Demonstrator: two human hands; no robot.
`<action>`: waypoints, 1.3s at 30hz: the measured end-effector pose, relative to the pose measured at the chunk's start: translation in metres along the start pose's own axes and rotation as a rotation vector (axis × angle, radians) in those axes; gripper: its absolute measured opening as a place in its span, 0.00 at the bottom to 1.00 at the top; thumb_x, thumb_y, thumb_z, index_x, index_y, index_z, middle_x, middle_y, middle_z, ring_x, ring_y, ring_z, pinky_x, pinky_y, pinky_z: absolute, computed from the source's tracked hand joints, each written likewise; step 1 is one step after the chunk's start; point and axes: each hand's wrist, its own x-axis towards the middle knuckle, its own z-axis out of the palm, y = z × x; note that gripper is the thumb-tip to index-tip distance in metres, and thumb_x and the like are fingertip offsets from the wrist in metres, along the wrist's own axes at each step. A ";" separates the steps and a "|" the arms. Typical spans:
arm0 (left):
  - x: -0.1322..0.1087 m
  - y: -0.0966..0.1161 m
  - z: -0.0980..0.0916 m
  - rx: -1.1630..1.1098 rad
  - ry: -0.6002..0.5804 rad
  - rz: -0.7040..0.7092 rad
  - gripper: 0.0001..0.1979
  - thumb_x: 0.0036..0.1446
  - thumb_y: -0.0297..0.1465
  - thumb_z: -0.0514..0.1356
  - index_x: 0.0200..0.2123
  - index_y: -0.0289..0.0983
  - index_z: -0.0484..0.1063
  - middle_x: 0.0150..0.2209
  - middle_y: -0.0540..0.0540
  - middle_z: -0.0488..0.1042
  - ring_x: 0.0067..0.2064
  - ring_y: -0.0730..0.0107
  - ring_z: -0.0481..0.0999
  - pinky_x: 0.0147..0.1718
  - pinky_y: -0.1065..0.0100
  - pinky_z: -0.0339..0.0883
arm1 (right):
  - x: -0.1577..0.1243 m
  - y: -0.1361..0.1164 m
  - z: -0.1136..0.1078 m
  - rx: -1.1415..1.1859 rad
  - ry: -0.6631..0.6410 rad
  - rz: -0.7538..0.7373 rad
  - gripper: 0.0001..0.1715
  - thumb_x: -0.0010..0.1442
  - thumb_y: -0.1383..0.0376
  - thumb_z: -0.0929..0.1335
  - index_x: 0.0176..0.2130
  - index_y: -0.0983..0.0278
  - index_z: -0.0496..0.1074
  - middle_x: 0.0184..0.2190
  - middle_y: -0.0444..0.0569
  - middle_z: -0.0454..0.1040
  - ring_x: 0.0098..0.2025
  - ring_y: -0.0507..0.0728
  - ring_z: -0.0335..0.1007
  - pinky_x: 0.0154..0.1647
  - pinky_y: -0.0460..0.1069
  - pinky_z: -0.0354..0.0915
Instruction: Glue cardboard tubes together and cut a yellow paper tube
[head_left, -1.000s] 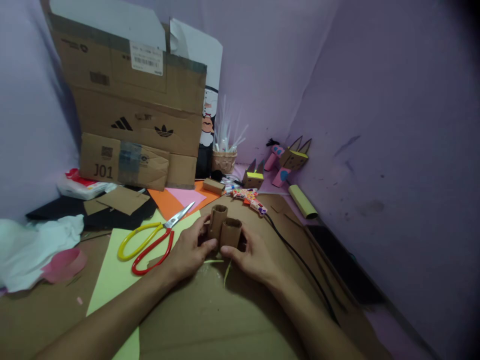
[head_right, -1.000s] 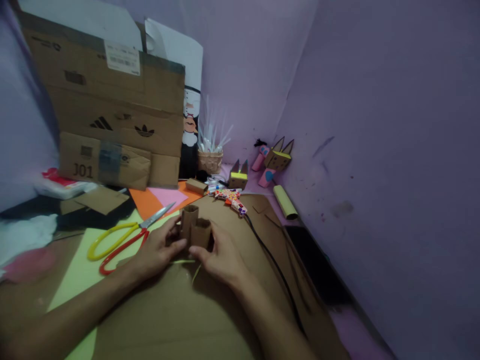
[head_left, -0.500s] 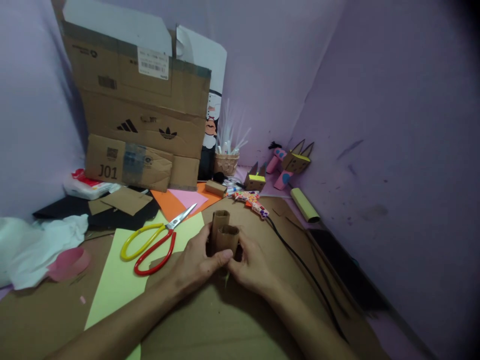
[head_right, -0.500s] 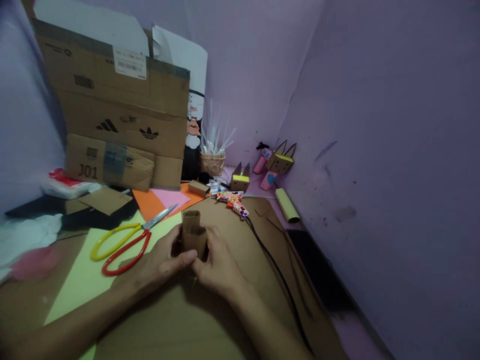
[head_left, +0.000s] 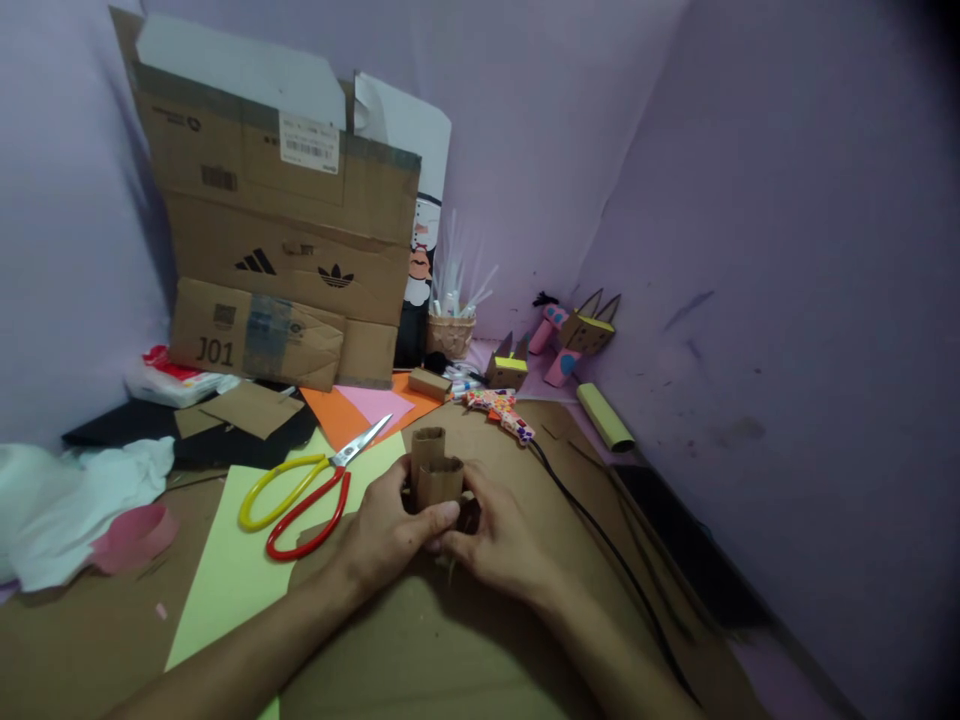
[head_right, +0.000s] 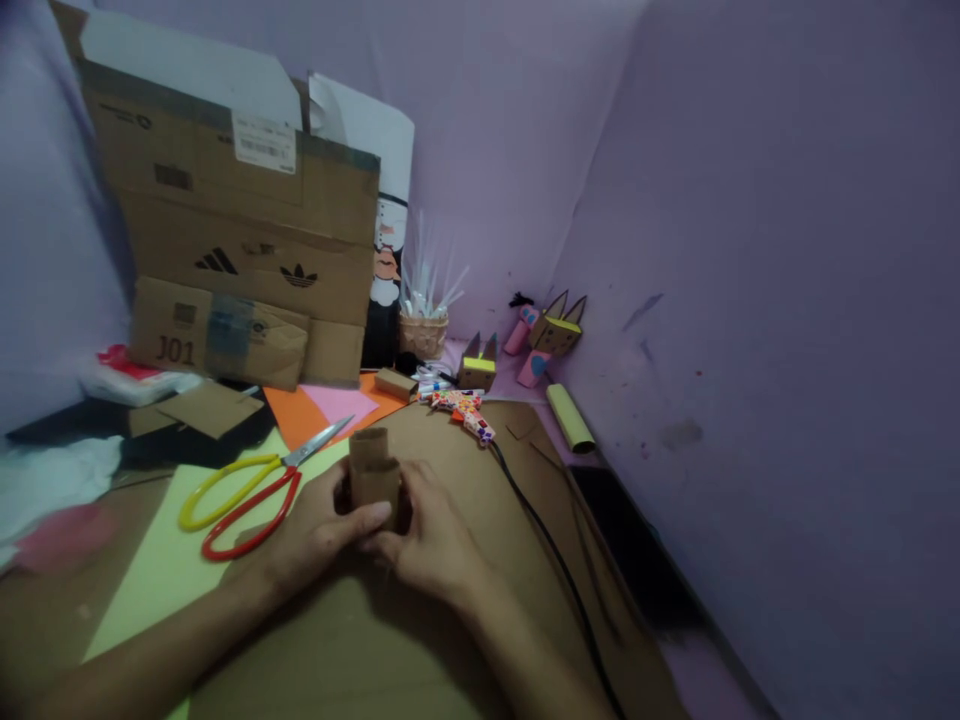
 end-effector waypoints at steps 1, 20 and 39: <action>0.000 0.000 -0.001 -0.057 -0.033 0.002 0.28 0.45 0.38 0.64 0.49 0.34 0.65 0.45 0.41 0.75 0.46 0.55 0.74 0.46 0.59 0.67 | 0.000 -0.001 -0.002 0.030 -0.015 0.012 0.35 0.45 0.71 0.73 0.52 0.60 0.65 0.46 0.49 0.68 0.48 0.59 0.66 0.49 0.54 0.64; -0.001 -0.004 -0.005 -0.005 -0.058 0.015 0.28 0.47 0.41 0.64 0.50 0.35 0.65 0.45 0.42 0.75 0.45 0.55 0.74 0.43 0.59 0.67 | -0.003 -0.006 -0.011 -0.086 -0.064 -0.111 0.43 0.52 0.75 0.68 0.62 0.54 0.52 0.54 0.50 0.66 0.55 0.59 0.62 0.57 0.56 0.58; -0.002 0.005 -0.001 0.062 0.020 -0.004 0.28 0.45 0.39 0.64 0.49 0.34 0.65 0.45 0.41 0.75 0.45 0.54 0.74 0.44 0.59 0.67 | -0.004 0.000 -0.005 0.015 -0.025 -0.050 0.40 0.51 0.75 0.68 0.60 0.55 0.56 0.55 0.51 0.66 0.53 0.59 0.65 0.52 0.55 0.64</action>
